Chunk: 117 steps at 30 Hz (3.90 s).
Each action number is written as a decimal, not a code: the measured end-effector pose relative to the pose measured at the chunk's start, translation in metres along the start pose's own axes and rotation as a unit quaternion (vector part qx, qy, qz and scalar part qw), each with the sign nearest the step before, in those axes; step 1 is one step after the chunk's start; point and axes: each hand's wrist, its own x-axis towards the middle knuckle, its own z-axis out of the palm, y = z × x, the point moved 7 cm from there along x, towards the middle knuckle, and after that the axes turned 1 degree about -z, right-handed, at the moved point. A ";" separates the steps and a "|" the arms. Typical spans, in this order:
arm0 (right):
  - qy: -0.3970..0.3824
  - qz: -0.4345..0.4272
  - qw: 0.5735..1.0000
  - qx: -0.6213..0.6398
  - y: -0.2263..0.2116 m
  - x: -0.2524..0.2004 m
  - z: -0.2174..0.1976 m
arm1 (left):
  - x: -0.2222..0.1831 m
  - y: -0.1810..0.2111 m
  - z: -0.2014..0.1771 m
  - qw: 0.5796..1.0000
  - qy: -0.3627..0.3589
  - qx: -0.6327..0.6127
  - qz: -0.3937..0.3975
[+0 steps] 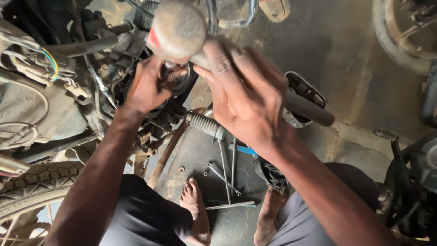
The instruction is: The recorder is repairing or inspecting the engine/clutch assembly of a motorcycle using various tools.
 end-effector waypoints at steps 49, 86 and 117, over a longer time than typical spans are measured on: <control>-0.086 0.053 0.994 -0.035 -0.003 0.010 0.002 | 0.001 0.002 -0.003 0.998 0.046 -0.025 0.041; -0.092 0.148 0.980 0.099 0.003 0.010 0.026 | -0.006 -0.026 0.017 0.999 0.012 -0.002 -0.050; 0.218 0.770 0.438 0.410 0.072 -0.599 0.135 | -0.141 0.104 0.196 0.572 0.006 -0.651 -0.499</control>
